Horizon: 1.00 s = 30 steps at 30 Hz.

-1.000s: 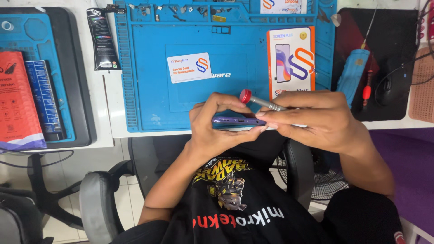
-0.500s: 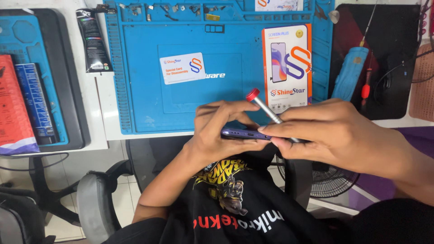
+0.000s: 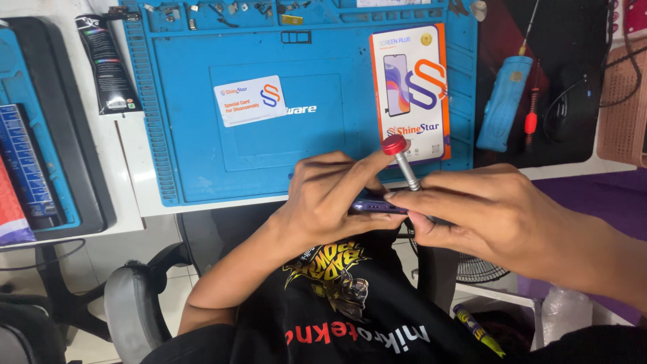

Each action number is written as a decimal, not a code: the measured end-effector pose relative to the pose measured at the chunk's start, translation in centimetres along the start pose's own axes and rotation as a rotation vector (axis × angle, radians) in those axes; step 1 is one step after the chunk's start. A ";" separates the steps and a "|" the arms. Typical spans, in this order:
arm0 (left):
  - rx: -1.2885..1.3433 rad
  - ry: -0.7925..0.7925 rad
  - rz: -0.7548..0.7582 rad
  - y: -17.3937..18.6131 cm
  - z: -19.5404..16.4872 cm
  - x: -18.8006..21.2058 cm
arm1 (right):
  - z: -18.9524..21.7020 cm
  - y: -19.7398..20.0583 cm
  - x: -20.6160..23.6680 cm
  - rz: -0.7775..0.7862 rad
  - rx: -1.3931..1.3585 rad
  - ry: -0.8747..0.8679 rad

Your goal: The person holds a smartphone and heats its back edge with a heat gun, then slides a plastic card along the seam to pry the back cover loose. They spray liquid from an aerosol can onto the card and continue working the seam, then use a screwdriver to pry along the phone's edge on the mat.

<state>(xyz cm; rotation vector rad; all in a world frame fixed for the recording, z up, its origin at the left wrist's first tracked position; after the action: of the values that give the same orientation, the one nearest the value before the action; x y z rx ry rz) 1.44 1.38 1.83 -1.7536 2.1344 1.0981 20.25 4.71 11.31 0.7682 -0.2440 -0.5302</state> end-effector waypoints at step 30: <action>-0.317 -0.044 0.270 -0.5 -0.8 -1.2 | -0.9 -0.6 0.0 -0.182 0.087 0.083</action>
<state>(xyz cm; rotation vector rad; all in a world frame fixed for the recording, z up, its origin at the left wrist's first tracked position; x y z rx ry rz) 2.50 1.84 2.82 -1.5654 2.3234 1.6056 20.40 4.88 10.22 0.9006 -0.1213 -0.6613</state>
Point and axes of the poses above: each hand's wrist, its own x-axis away from the middle knuckle, its own y-axis out of the back of the hand, z = x × y, the point moved 3 cm from there along -x, towards the middle knuckle, and after that the axes turned 3 degrees about -x, right-handed, at the moved point
